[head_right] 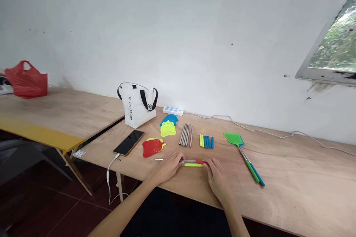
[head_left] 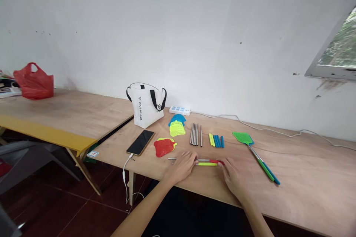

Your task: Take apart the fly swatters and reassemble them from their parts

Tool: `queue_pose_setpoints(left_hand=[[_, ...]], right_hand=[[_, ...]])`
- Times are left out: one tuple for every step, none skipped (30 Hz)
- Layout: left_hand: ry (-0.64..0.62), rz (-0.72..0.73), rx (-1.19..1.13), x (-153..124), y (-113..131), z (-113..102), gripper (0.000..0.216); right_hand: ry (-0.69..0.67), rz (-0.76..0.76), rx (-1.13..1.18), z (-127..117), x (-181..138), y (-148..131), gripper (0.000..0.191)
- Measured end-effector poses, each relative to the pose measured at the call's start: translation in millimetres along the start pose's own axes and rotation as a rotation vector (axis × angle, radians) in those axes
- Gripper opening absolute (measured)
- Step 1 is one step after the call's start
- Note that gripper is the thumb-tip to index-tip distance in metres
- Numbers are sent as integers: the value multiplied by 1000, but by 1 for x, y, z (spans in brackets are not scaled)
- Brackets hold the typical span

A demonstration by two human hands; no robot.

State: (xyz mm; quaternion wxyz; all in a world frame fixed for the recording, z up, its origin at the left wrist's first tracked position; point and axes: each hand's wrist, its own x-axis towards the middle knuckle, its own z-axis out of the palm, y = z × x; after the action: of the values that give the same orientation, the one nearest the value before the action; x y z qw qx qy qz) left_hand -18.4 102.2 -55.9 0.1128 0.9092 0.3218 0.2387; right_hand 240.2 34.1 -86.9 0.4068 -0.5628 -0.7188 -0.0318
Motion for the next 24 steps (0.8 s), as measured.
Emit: queue_pose_setpoints(left_hand=[[-7,9,-12,0,1,-1,8],[-16,22,-24,1,2,-2,8],[-26,39,-35,1,3,-3,7],[-37,59,-44,1,4,-4,7],[-47,75,-51,1,5,-5,7],[-49,83,-55,1,5,-5,7],[-47,82,-58,0,5,-5,6],[-43,75,-64,0,4,-5,5],[-38,64,-71,-1,4,-5,5],[-36,53,-78,-1,3,-4,4],[-33,42,-87,-1,3,-4,5],[-33,34,-97,-1,3,-4,6],[-32,29,-108,-1,3,-4,8],[-29,27,-122,-1,4,-4,10],[-27,29,-136,-1,5,-4,13],[-25,34,-149,-1,7,-5,16],[-23,42,-154,-1,8,-6,17],[-21,51,-151,-2,10,-8,18],[-18,59,-137,-2,11,-9,17],[-16,65,-114,-2,12,-10,16],[-11,68,-87,-2,13,-11,15],[-5,66,-59,-2,13,-11,13],[0,62,-35,-1,13,-11,12],[6,54,-15,-1,12,-10,11]], right_hand=[[-13,-4,10,0,1,-1,31],[-35,-11,19,0,2,-3,31],[-66,-24,23,1,3,-6,31],[-100,-44,19,2,4,-10,31],[-131,-69,5,3,6,-14,31],[-153,-95,-15,5,8,-18,31],[-165,-119,-38,7,9,-22,31],[-168,-136,-58,9,10,-26,31],[-164,-144,-73,11,11,-29,31],[-154,-144,-83,12,12,-31,31],[-145,-138,-87,13,12,-32,30],[-137,-127,-86,14,12,-33,28],[-130,-115,-83,13,12,-33,27],[-125,-104,-78,13,12,-33,26],[-125,-96,-73,13,12,-33,26],[-129,-90,-70,12,11,-33,26],[-135,-88,-70,12,11,-32,27],[-140,-88,-74,12,11,-32,27],[-144,-90,-82,12,11,-32,27],[-145,-90,-92,13,10,-32,27],[-143,-90,-104,14,10,-31,27],[-139,-89,-118,15,9,-31,28],[-133,-85,-133,15,9,-30,28],[-125,-81,-147,16,8,-29,28]])
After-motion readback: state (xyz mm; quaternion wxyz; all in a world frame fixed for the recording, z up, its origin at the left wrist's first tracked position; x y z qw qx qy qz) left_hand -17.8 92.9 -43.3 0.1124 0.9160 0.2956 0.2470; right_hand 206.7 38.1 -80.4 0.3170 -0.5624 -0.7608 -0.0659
